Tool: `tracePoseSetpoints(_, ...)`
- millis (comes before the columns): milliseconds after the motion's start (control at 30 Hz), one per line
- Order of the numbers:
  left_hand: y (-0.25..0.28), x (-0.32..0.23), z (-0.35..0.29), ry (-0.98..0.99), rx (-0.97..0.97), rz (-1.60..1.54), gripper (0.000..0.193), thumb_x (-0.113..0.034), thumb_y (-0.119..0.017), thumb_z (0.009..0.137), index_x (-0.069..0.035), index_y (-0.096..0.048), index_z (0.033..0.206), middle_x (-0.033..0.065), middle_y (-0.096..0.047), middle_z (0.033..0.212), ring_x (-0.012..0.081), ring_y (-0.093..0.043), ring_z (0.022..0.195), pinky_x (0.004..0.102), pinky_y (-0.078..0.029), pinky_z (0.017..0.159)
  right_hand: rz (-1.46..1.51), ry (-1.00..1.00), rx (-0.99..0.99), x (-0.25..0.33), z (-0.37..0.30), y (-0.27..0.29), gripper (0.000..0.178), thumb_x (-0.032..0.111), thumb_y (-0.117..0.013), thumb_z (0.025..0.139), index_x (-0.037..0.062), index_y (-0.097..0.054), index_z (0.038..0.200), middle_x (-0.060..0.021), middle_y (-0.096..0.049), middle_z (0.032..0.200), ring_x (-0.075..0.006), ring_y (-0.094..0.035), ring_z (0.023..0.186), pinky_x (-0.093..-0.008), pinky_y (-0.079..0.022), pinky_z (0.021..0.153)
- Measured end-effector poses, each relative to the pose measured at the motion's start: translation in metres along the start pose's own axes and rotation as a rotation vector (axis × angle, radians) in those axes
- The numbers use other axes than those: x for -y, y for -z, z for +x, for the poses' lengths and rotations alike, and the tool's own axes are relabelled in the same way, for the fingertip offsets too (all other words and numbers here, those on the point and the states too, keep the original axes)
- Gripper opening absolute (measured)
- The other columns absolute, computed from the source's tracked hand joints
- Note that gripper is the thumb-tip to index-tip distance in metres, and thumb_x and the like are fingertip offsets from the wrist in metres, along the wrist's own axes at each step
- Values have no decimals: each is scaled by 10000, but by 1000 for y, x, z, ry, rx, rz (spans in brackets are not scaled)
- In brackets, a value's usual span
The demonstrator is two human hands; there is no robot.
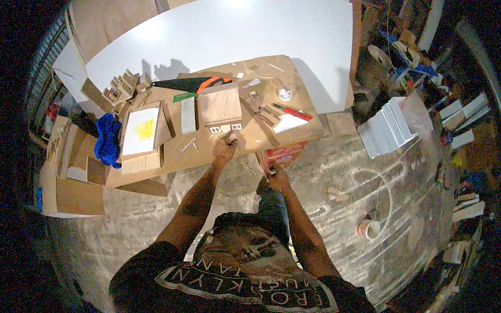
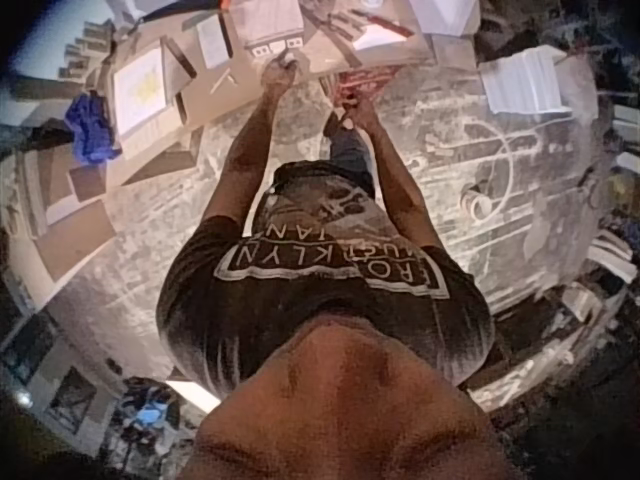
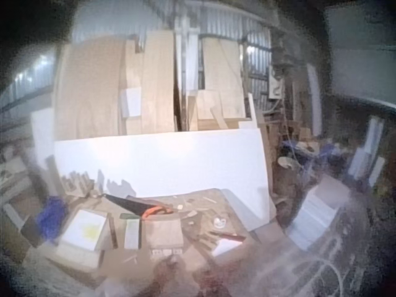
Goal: The person assembles a small wooden house model by applying adhesive to small components and pressing them together on a workbench.
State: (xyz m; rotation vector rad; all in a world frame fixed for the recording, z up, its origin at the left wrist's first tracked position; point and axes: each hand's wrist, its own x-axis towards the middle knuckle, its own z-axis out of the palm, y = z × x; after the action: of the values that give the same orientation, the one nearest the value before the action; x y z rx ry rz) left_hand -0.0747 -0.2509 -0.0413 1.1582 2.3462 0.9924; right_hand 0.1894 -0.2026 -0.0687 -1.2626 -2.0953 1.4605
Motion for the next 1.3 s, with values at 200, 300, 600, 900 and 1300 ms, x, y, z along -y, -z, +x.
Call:
tracePoseSetpoints(200,-7,25,1,-111,-92,-180,475,-236,-677,827,-131,-604,1285,174,-682,1033,270,-675,904,366,-521,769,-2,79,-55,-11,7,-1,410,133,-618,886,23,-536,1272,-195,-649,1060,-296,-684,825,-398,-537,726)
tracePoseSetpoints(300,-2,40,-6,-118,-96,-188,353,-186,-670,829,-61,-672,1159,178,-702,992,243,-687,871,350,-528,756,-57,143,-218,-5,18,1,262,161,-598,900,-5,-624,1100,-206,-664,876,-306,-679,787,-417,-516,686)
tracePoseSetpoints(600,131,52,-24,-8,-278,-15,215,-160,-638,871,10,-710,981,150,-688,782,191,-644,704,327,-510,676,86,338,-390,18,93,-5,346,271,-603,896,-24,-575,717,-242,-542,625,-353,-586,564,-458,-426,549)
tracePoseSetpoints(900,194,-61,29,-223,-173,539,709,-50,-784,723,-40,-462,1354,250,-550,1224,431,-513,1169,449,-456,981,159,534,-87,38,128,43,237,206,-675,833,4,-564,890,-187,-616,758,-359,-618,690,-442,-483,621)
tracePoseSetpoints(1300,163,12,-65,471,183,251,771,-303,-816,745,-66,-465,1390,222,-511,1363,360,-540,1198,432,-491,960,-179,471,241,16,139,111,291,289,-647,882,11,-622,801,-157,-595,674,-340,-586,628,-426,-453,601)
